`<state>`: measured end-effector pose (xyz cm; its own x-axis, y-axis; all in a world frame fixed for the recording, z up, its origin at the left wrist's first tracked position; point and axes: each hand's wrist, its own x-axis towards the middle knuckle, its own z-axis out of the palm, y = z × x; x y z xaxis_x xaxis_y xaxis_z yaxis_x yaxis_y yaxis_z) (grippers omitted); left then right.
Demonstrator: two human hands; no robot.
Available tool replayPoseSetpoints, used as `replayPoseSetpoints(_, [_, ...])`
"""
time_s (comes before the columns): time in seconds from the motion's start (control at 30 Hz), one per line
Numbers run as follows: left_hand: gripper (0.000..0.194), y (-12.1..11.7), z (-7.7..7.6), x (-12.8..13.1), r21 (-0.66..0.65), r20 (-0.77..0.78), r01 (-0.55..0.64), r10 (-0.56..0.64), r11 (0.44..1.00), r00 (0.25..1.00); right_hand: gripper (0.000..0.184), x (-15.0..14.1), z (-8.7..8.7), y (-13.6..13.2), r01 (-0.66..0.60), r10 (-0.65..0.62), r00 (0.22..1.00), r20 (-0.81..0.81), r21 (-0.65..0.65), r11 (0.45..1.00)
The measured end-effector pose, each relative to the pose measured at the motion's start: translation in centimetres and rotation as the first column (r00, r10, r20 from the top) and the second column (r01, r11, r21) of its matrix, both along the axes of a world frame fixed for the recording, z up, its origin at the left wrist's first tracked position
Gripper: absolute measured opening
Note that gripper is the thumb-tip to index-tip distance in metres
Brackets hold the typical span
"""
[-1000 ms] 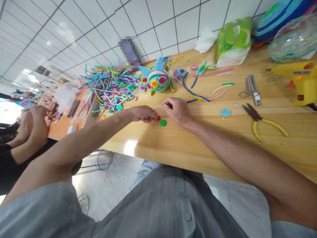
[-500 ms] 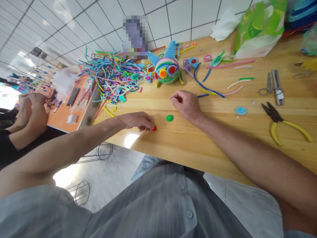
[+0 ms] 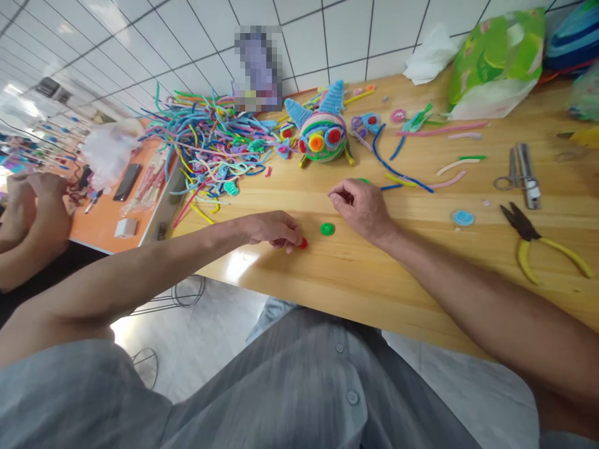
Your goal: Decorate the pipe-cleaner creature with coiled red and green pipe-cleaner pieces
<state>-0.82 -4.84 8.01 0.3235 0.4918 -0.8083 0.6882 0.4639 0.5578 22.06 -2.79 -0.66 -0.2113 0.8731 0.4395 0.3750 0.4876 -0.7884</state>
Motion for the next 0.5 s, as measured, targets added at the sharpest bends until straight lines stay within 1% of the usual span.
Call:
replayPoseSetpoints(0.07, [0.013, 0.2, 0.3, -0.3, 0.138, 0.064, -0.041, 0.032, 0.990, 0.997, 0.011, 0.1, 0.1, -0.2, 0.000, 0.000, 1.000, 0.007, 0.013, 1.000])
replayPoseSetpoints(0.1, [0.014, 0.3, 0.3, -0.5, 0.239, 0.104, -0.084, 0.060, 0.967, 0.993, 0.011, 0.2, 0.2, -0.3, 0.002, -0.002, 1.000, 0.013, 0.022, 1.000])
replayPoseSetpoints(0.13, [0.016, 0.3, 0.3, -0.7, 0.350, 0.151, -0.136, 0.087, 0.927, 0.985, 0.011, 0.2, 0.4, -0.5, 0.005, -0.006, 1.000, 0.019, 0.035, 0.999])
replayPoseSetpoints(0.2, [0.020, 0.2, -0.2, -1.0, 0.545, 0.272, -0.241, 0.103, 0.803, 0.957, 0.013, 0.3, 0.8, -0.8, 0.012, -0.014, 0.999, 0.031, 0.068, 0.998])
replayPoseSetpoints(0.27, [0.022, 0.3, -1.2, -1.1, 0.670, 0.390, -0.330, 0.063, 0.665, 0.919, 0.014, 0.3, 1.3, -1.2, 0.016, -0.020, 0.999, 0.039, 0.097, 0.995])
replayPoseSetpoints(0.33, [0.022, 0.5, -2.3, -1.0, 0.735, 0.442, -0.353, -0.014, 0.578, 0.897, 0.016, 0.2, 2.1, -1.5, 0.034, -0.038, 0.999, 0.031, 0.124, 0.992])
replayPoseSetpoints(0.37, [0.022, 0.8, -2.8, -0.8, 0.753, 0.463, -0.359, -0.058, 0.551, 0.884, 0.017, 0.1, 2.5, -1.6, 0.046, -0.050, 0.998, 0.028, 0.135, 0.990])
replayPoseSetpoints(0.43, [0.023, 1.4, -3.8, -0.3, 0.762, 0.515, -0.383, -0.130, 0.523, 0.847, 0.019, -0.2, 3.5, -1.8, 0.070, -0.075, 0.997, 0.034, 0.150, 0.986])
replayPoseSetpoints(0.5, [0.025, 2.0, -4.5, 0.1, 0.746, 0.569, -0.415, -0.175, 0.521, 0.804, 0.020, -0.6, 4.3, -1.9, 0.079, -0.090, 0.994, 0.067, 0.152, 0.985])
